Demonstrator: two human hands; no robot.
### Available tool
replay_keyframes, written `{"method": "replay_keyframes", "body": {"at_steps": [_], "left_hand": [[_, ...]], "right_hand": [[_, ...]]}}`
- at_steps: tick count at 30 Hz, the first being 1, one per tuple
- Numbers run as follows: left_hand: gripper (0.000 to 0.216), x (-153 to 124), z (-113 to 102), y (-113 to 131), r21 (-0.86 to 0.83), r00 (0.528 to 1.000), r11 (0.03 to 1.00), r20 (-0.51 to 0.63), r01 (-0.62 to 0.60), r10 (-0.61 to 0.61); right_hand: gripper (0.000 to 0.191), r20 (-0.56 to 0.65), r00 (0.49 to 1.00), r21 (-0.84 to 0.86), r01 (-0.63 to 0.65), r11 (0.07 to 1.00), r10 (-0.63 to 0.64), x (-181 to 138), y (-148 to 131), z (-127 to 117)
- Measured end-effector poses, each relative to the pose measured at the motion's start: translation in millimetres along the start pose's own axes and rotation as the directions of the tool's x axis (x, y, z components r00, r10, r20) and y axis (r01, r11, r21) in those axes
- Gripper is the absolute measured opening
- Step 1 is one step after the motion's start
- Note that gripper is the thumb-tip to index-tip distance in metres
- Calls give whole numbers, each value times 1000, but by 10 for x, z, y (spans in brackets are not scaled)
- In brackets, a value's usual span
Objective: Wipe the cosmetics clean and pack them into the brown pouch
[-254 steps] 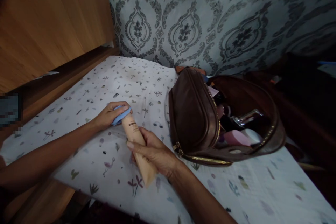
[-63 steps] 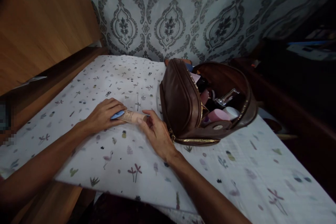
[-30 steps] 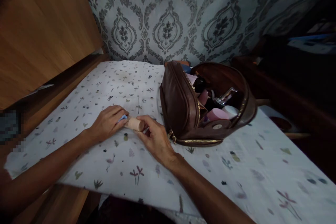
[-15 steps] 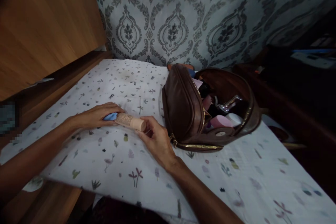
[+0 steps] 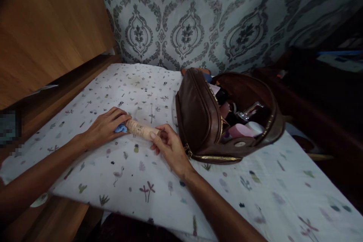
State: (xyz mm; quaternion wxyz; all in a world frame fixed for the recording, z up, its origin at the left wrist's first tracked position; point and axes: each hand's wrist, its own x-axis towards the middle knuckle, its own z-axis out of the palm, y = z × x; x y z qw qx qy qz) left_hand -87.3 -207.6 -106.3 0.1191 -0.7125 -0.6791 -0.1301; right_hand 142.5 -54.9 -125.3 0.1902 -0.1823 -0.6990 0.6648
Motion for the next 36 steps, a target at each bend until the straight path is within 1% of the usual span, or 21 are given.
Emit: {"method": "replay_keyframes", "body": {"at_steps": [3,5,8,10,11,13,15,17,19,21,23,26,29,32,34,36], "left_hand": [[38,11,-39,31,12,1000,1000,-3,-29,29],[42,62,-96,99,8,998,999,-21,-51,51],[44,214,-168,303,36,985,995,-142,-95,99],[50,343,-176,474,55,963,987,-216,-152,161],[53,404,-167,553,61,952,980,-229,-192,201],[54,493,-141,671,61,945,964,-194,-257,264],[50,523,-125,718,40,957,961,-94,-273,276],[46,493,-132,698,26,969,969,11,-245,245],[42,421,-156,625,56,972,973,84,-224,219],[36,323,-184,515,113,973,971,121,-211,197],[31,212,-207,382,163,977,969,134,-186,165],[26,41,-228,185,219,988,967,119,-126,102],[21,-109,-228,70,259,992,963,119,-70,40],[18,-213,-192,71,298,996,954,91,-36,9],[17,-259,-157,108,331,999,943,39,-33,21],[21,-296,-137,143,355,999,934,-11,-36,42]], "right_hand": [[48,-40,999,34,-3,999,4,20,-30,-1],[46,-55,998,33,6,999,-5,26,-35,-1],[42,-58,997,26,46,999,-45,25,-24,4],[39,-53,995,3,84,996,-84,21,-14,8],[36,-51,993,-18,104,994,-104,19,-11,8],[31,-45,989,-65,136,989,-139,15,-5,8],[26,-44,986,-88,154,984,-158,11,4,10],[25,-34,987,-83,151,985,-155,7,20,19],[26,-20,990,-79,135,988,-137,4,39,33],[28,-13,993,-83,114,990,-115,3,58,45],[31,-17,996,-74,90,993,-92,6,68,50],[34,-16,998,-32,57,998,-57,11,62,48],[41,1,1000,33,5,999,-5,12,42,40],[49,27,999,104,-46,994,43,13,30,30],[51,42,996,140,-88,986,83,17,33,26],[49,45,990,171,-136,976,131,23,42,24]]}}
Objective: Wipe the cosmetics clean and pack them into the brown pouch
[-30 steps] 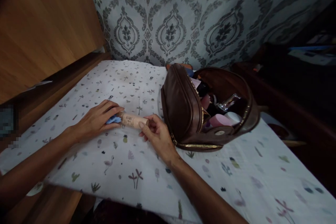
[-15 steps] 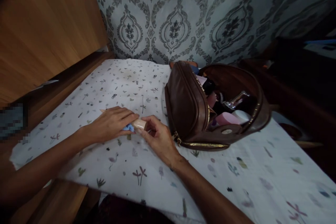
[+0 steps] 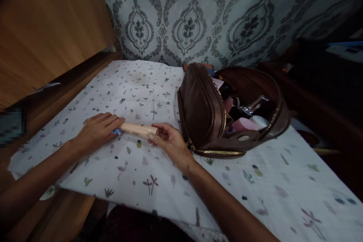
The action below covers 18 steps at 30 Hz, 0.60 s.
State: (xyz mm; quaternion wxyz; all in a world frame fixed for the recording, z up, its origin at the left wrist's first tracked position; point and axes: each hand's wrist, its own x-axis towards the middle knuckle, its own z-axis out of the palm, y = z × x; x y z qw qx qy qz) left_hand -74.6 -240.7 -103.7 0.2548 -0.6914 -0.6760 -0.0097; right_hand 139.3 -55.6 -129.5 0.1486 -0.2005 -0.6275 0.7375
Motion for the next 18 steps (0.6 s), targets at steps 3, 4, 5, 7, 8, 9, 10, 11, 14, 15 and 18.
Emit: {"method": "replay_keyframes", "body": {"at_steps": [3,4,5,7,8,9,10,11,14,15,18], "left_hand": [[25,-45,-49,10,6,1000,1000,-9,-12,12],[24,-53,-85,4,-7,1000,1000,8,-19,19],[24,-54,-130,1,-22,999,999,22,-23,23],[33,-20,-230,28,-55,1000,998,15,-21,22],[37,18,-276,68,-70,1000,998,-16,-12,11],[40,71,-313,128,-90,998,996,-59,1,-6],[43,136,-336,208,-122,994,993,-104,10,-23],[46,210,-342,302,-163,989,986,-146,10,-34],[58,425,-256,594,-280,984,958,-177,-58,8],[60,473,-203,666,-287,986,954,-160,-83,38],[57,489,-52,736,-302,997,951,-63,-59,42]], "right_hand": [[47,-16,999,36,-30,999,30,10,11,-6],[47,-15,1000,38,-24,999,25,11,13,-9],[48,-11,1000,37,-13,999,13,11,15,-11],[48,6,1000,30,16,999,-16,3,16,-13],[48,18,999,23,32,999,-32,-2,17,-11],[47,29,998,13,49,999,-49,-8,18,-9],[45,36,997,1,68,998,-68,-13,20,-5],[44,43,995,-12,89,996,-88,-17,22,0],[43,61,987,-55,153,987,-149,-12,34,6],[42,66,985,-75,166,983,-162,-4,40,4],[40,59,982,-141,187,972,-180,29,69,-7]]}}
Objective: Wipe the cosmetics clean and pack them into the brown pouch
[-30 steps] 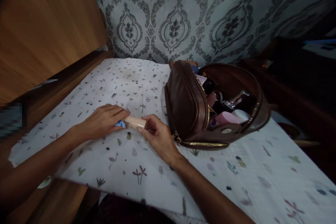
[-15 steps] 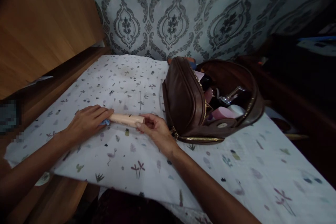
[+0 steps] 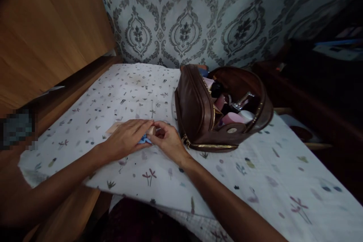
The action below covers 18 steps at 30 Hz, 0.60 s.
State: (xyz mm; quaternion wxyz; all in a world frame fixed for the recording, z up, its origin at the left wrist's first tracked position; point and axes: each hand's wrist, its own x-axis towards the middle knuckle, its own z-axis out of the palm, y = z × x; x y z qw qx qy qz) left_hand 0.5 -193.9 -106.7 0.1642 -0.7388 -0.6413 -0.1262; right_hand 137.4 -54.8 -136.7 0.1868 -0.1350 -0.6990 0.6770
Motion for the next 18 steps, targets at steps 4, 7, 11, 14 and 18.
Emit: {"method": "replay_keyframes", "body": {"at_steps": [4,7,11,14,18], "left_hand": [[48,-276,-4,-215,-33,983,987,100,159,-155],[49,-548,-79,-412,-128,942,938,146,322,-303],[53,-756,-100,-528,-222,902,876,144,429,-406],[55,-770,-73,-490,-251,893,857,104,450,-438],[59,-749,-69,-421,-308,871,821,57,481,-488]], "right_hand": [[40,-9,1000,-16,2,1000,-2,25,34,10],[40,-13,1000,2,15,1000,-15,29,25,33],[41,1,999,17,39,999,-39,35,2,53],[46,1,1000,31,28,999,-28,39,4,63],[46,-3,1000,57,-8,998,8,33,12,82]]}}
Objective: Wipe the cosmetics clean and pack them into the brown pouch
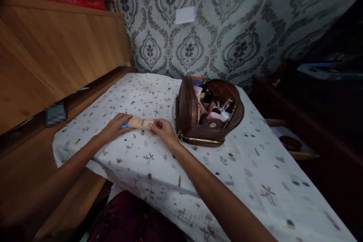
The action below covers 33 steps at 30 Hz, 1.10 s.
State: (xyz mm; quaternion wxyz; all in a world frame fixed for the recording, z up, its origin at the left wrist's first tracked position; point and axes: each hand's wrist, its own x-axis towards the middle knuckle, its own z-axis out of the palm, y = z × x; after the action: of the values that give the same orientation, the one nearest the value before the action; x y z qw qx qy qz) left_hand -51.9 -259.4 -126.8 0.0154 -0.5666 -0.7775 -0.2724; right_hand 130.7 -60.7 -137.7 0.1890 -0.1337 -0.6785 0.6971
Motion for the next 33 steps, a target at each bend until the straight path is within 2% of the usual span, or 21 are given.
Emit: {"method": "replay_keyframes", "body": {"at_steps": [3,6,9,11,15,18,20,23,28,33], "left_hand": [[51,-12,-26,22,-63,997,997,-57,50,-54],[42,-4,-55,101,-100,975,987,-176,123,-139],[36,72,-43,319,-116,940,982,-290,152,-180],[33,170,4,531,-118,936,986,-318,119,-151],[31,393,166,922,-92,971,996,-241,-17,-6],[26,470,261,1016,-43,989,996,-125,-80,74],[24,460,269,957,-3,994,997,-74,-75,75],[27,391,198,738,49,998,999,-50,-21,24],[31,269,31,315,89,995,993,-72,72,-66],[32,206,5,158,94,993,995,-113,41,-30]], "right_hand": [[49,1,1000,10,-15,1000,15,-19,-14,19],[52,-3,1000,19,-8,1000,8,-43,-41,41],[52,-2,1000,25,6,1000,-6,-60,-63,66],[51,-1,1000,27,18,999,-18,-65,-73,80],[49,3,999,18,48,999,-48,-60,-84,85],[48,0,998,4,62,998,-62,-48,-72,74],[47,0,998,0,63,998,-63,-40,-54,66],[46,-1,998,-6,63,998,-63,-34,-30,55],[41,20,998,-38,64,997,-64,-52,-43,55],[40,51,996,-45,73,996,-70,-73,-53,87]]}}
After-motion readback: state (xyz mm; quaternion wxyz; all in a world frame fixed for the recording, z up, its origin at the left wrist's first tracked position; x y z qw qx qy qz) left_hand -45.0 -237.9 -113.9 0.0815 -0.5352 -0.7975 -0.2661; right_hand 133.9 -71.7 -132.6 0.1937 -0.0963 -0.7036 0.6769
